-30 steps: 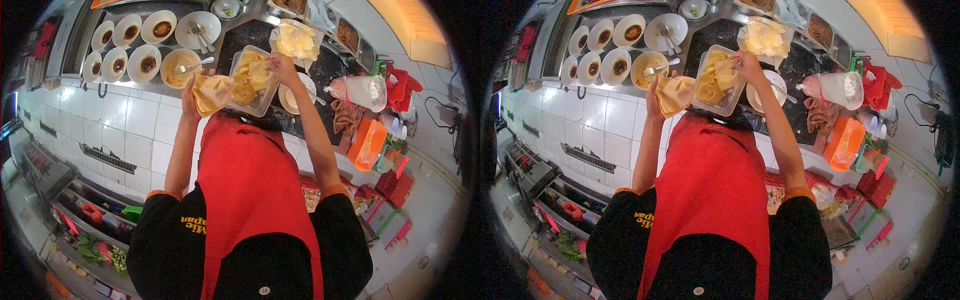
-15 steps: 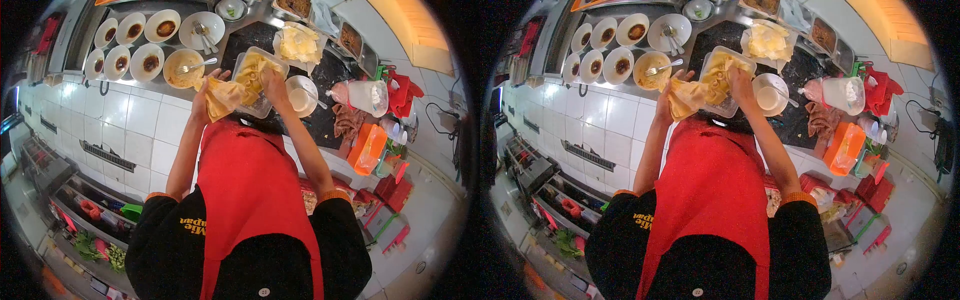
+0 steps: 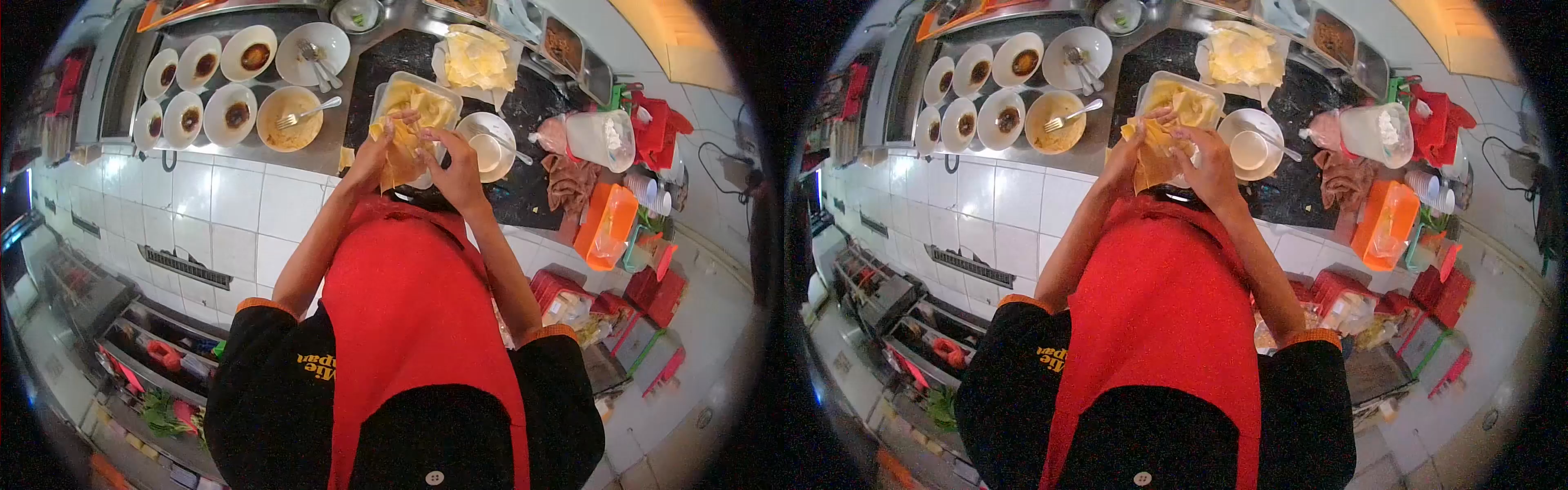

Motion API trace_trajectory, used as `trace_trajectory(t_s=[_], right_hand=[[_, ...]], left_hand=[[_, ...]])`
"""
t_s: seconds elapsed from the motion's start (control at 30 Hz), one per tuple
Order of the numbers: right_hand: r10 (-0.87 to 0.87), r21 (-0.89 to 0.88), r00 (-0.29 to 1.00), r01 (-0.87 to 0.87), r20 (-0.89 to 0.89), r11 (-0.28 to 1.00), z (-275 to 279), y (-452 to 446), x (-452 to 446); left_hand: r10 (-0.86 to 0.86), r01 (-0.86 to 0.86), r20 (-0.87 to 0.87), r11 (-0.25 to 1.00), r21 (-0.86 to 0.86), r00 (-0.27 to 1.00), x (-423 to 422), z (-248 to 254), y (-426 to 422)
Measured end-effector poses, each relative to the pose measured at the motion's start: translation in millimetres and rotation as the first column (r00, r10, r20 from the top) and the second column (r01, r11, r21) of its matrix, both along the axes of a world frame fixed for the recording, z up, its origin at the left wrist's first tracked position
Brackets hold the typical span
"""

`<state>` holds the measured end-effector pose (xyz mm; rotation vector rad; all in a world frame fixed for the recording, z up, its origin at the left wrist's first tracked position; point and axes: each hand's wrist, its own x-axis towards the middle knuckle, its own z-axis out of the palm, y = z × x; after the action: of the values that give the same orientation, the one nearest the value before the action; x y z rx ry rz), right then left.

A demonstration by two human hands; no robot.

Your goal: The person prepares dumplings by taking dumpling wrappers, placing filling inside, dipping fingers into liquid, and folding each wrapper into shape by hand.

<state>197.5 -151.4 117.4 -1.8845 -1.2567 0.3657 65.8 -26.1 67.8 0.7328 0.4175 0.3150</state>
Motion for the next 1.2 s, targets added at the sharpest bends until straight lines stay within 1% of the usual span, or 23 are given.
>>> trace_trajectory(t_s=[0.03, 0.1, 0.13, 0.2, 0.23, 0.27, 0.3, 0.33, 0.4, 0.43, 0.47, 0.5, 0.53, 0.6, 0.73, 0.8, 0.83, 0.9, 0.97, 1.0, 1.03, 1.13, 1.2], right_hand=[[-0.010, 0.000, 1.000, 0.010, 0.003, 1.000, 0, -3, 0], [-0.076, -0.001, 0.994, 0.076, 0.080, 0.997, -1, -7, 1], [-0.082, -0.002, 0.993, 0.083, 0.081, 0.997, -1, -8, 1], [-0.081, -0.029, 0.990, 0.078, -0.114, 0.997, 1, -8, 1], [-0.087, -0.030, 0.990, 0.084, -0.114, 0.996, 3, -9, 0], [-0.172, -0.037, 0.928, 0.170, -0.331, 0.985, 7, -10, -1], [-0.242, -0.061, 0.812, 0.249, -0.531, 0.967, 11, -10, -1], [-0.245, -0.062, 0.811, 0.251, -0.531, 0.966, 15, -11, 2], [-0.224, -0.036, 0.864, 0.233, -0.452, 0.972, 19, -13, 10], [-0.225, -0.036, 0.863, 0.234, -0.452, 0.972, 18, -13, 11], [-0.188, 0.044, 0.962, 0.200, -0.198, 0.979, 18, -15, 12], [-0.154, 0.112, 0.985, 0.145, 0.074, 0.983, 17, -15, 12], [-0.156, 0.111, 0.985, 0.148, 0.072, 0.983, 14, -15, 11], [-0.121, 0.068, 0.970, 0.109, 0.210, 0.992, 11, -12, 6], [-0.130, 0.015, 0.970, 0.129, 0.205, 0.991, 19, -10, -3], [-0.180, -0.036, 0.978, 0.185, 0.106, 0.982, 11, -14, 3], [-0.180, -0.038, 0.978, 0.185, 0.105, 0.982, 8, -16, 9], [-0.141, -0.026, 0.989, 0.142, 0.044, 0.989, 6, -17, 22], [-0.137, -0.005, 0.987, 0.137, 0.080, 0.991, 9, -16, 23], [-0.116, 0.008, 0.992, 0.116, 0.040, 0.993, 14, -14, 22], [-0.094, 0.021, 0.996, 0.094, 0.000, 0.995, 16, -13, 21], [-0.070, 0.048, 0.997, 0.070, -0.013, 0.996, 14, -12, 23], [-0.058, 0.064, 0.998, 0.059, -0.018, 0.996, 14, -12, 21]], left_hand=[[-0.010, 0.010, 0.003, 1.000, 0.000, 1.000, 2, 0, -1], [-0.018, 0.014, -0.034, 0.993, -0.117, 0.999, 6, 4, -3], [-0.024, 0.020, -0.033, 0.993, -0.118, 0.999, 7, 9, -4], [-0.087, 0.034, -0.118, 0.919, -0.393, 0.989, 7, 19, -4], [-0.093, 0.039, -0.118, 0.919, -0.393, 0.989, 7, 16, -5], [-0.086, 0.047, -0.195, 0.979, -0.197, 0.977, 6, 11, -7], [-0.062, 0.067, -0.267, 0.998, 0.008, 0.962, 6, 11, -9], [-0.064, 0.069, -0.268, 0.998, 0.007, 0.961, 7, 11, -9], [-0.055, 0.110, -0.303, 0.979, 0.169, 0.951, 9, 15, -10], [-0.056, 0.111, -0.303, 0.979, 0.169, 0.951, 11, 18, -11], [-0.018, 0.072, -0.287, 0.981, 0.179, 0.958, 13, 22, -13], [0.020, 0.033, -0.269, 0.982, 0.189, 0.963, 14, 24, -14], [0.017, 0.035, -0.271, 0.982, 0.188, 0.962, 14, 24, -15], [-0.057, 0.057, -0.255, 0.998, -0.007, 0.965, 14, 23, -15], [-0.084, 0.067, -0.237, 0.995, -0.078, 0.968, 16, 28, -14], [-0.078, 0.021, -0.300, 0.982, -0.189, 0.951, 15, 38, -15], [-0.078, 0.021, -0.301, 0.982, -0.190, 0.950, 15, 37, -15], [-0.107, 0.040, -0.295, 0.974, -0.223, 0.949, 14, 34, -14], [-0.125, 0.067, -0.282, 0.976, -0.208, 0.951, 13, 30, -14], [-0.141, 0.090, -0.269, 0.977, -0.193, 0.953, 13, 30, -14], [-0.142, 0.091, -0.266, 0.976, -0.196, 0.953, 13, 30, -14], [-0.131, 0.067, -0.274, 0.971, -0.231, 0.953, 13, 31, -12], [-0.173, 0.073, -0.162, 0.868, -0.490, 0.971, 10, 30, -8]])
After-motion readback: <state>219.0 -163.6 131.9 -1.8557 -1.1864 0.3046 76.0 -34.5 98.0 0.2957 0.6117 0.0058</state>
